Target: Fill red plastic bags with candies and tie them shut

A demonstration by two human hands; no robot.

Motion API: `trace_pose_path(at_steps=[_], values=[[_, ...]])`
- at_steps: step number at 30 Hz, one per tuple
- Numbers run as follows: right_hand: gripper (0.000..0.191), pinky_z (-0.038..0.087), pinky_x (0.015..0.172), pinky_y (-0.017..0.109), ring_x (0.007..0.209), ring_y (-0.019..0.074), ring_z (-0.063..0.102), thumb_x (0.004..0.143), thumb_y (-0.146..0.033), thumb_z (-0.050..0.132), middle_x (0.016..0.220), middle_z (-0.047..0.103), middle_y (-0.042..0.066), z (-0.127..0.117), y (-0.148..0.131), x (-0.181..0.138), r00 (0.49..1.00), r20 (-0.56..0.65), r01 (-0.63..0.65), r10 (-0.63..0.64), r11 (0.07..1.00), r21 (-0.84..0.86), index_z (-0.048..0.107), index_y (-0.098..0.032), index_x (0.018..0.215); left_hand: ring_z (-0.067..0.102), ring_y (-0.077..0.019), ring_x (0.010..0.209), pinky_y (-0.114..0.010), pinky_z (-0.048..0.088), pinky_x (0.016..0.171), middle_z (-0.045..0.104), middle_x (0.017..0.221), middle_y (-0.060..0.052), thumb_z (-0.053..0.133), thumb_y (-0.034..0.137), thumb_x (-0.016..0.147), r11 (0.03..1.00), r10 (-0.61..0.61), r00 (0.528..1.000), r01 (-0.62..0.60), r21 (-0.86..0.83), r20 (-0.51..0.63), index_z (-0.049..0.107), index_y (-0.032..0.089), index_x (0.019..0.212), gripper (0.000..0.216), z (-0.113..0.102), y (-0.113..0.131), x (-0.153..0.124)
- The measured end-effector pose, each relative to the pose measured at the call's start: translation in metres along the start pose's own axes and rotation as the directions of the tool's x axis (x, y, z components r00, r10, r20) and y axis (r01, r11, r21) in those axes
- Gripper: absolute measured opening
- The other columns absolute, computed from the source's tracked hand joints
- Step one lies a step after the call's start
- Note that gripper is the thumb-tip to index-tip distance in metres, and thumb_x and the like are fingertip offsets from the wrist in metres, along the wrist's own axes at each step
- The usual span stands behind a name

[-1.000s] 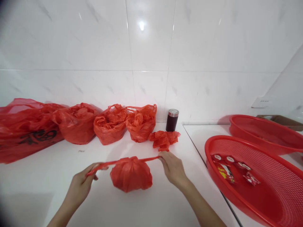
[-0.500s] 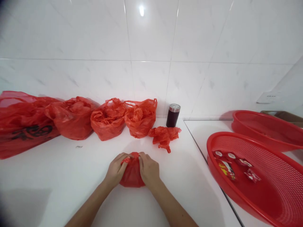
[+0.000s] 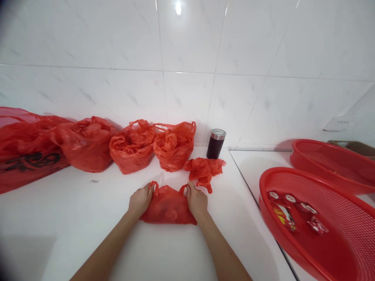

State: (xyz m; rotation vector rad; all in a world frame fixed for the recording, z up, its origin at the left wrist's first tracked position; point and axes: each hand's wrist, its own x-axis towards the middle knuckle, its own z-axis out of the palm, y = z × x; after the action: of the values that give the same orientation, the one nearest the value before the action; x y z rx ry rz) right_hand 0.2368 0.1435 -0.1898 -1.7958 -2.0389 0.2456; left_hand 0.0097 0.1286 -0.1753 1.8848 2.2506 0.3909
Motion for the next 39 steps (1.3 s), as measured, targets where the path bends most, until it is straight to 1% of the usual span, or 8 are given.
trace_pose_path(at_steps=[10,18,23,25,27,30,35,39], values=[[0.033,0.023,0.051,0.026,0.057,0.017,0.059,0.101,-0.034,0.026,0.069,0.067,0.002,0.01,0.006,0.001,0.999,0.043,-0.006,0.012,0.991,-0.135,0.056,-0.023,0.103,0.07,-0.0296,0.086,-0.036,0.047,0.071,0.074,0.091,-0.014,0.029,0.041,0.097,0.992,-0.085,0.996,0.086,0.09,-0.011,0.062,0.021,0.113,0.042,0.007,-0.006,-0.002],[0.028,0.027,0.052,0.025,0.063,0.0174,0.062,0.1,-0.025,0.028,0.073,0.067,0.005,0.013,0.013,0.001,0.999,0.022,-0.028,0.032,0.986,-0.165,0.054,-0.019,0.109,0.063,-0.0398,0.105,-0.053,0.045,0.084,0.067,0.113,-0.024,0.027,0.038,0.094,0.952,-0.262,0.963,0.268,-0.147,0.056,0.058,0.013,0.125,0.051,-0.027,-0.064,-0.009],[0.029,0.028,0.052,0.025,0.06,0.0178,0.061,0.1,-0.028,0.029,0.069,0.066,0.004,0.014,0.017,0.0,1.0,0.014,-0.007,0.008,0.994,-0.106,0.056,-0.02,0.104,0.066,-0.0254,0.103,-0.037,0.051,0.087,0.07,0.116,-0.009,0.046,0.033,0.086,0.884,-0.031,0.973,0.133,-0.449,0.227,0.062,0.022,0.122,0.041,-0.073,-0.089,-0.021],[0.032,0.03,0.053,0.025,0.06,0.0179,0.061,0.1,-0.031,0.027,0.069,0.066,0.004,0.013,0.018,0.0,1.0,0.009,-0.002,0.003,0.998,-0.064,0.057,-0.021,0.105,0.064,-0.0236,0.11,-0.034,0.051,0.088,0.065,0.128,-0.006,0.055,0.033,0.082,0.806,0.119,0.969,0.031,-0.591,0.214,0.059,0.027,0.127,0.045,-0.089,-0.081,-0.024],[0.035,0.033,0.055,0.025,0.063,0.0181,0.062,0.1,-0.034,0.026,0.071,0.067,0.003,0.012,0.02,-0.001,1.0,0.006,0.007,-0.006,1.0,-0.014,0.057,-0.022,0.11,0.055,-0.0249,0.124,-0.038,0.047,0.096,0.054,0.141,-0.007,0.055,0.036,0.085,0.766,0.22,0.974,-0.14,-0.627,0.052,0.057,0.027,0.129,0.045,-0.096,-0.059,-0.024],[0.039,0.04,0.061,0.027,0.072,0.0188,0.065,0.099,-0.039,0.025,0.082,0.07,0.002,0.009,0.022,-0.003,1.0,-0.003,0.018,-0.017,0.997,0.075,0.058,-0.026,0.116,0.045,-0.0256,0.132,-0.044,0.034,0.109,0.051,0.142,-0.008,0.047,0.032,0.09,0.842,0.31,0.94,-0.342,-0.417,-0.145,0.065,0.024,0.117,0.033,-0.081,-0.011,-0.024],[0.045,0.048,0.071,0.028,0.082,0.0185,0.065,0.096,-0.048,0.03,0.093,0.07,0.004,0.004,0.027,-0.007,0.999,-0.048,0.017,-0.005,0.964,0.264,0.059,-0.023,0.118,0.064,-0.0283,0.098,-0.039,0.047,0.088,0.072,0.104,-0.007,0.067,0.025,0.073,0.9,0.357,0.93,-0.318,-0.298,0.086,0.072,0.026,0.099,0.026,-0.047,0.029,-0.02],[0.042,0.048,0.062,0.027,0.063,0.0176,0.058,0.086,-0.059,0.048,0.064,0.058,-0.002,0.003,0.031,-0.007,1.0,0.008,-0.009,0.006,0.906,0.423,0.064,-0.025,0.106,0.066,-0.0209,0.076,-0.028,0.049,0.07,0.073,0.083,-0.002,0.065,0.03,0.074,0.936,0.275,0.935,-0.207,-0.285,0.223,0.071,0.024,0.085,0.014,-0.088,-0.008,-0.015]])
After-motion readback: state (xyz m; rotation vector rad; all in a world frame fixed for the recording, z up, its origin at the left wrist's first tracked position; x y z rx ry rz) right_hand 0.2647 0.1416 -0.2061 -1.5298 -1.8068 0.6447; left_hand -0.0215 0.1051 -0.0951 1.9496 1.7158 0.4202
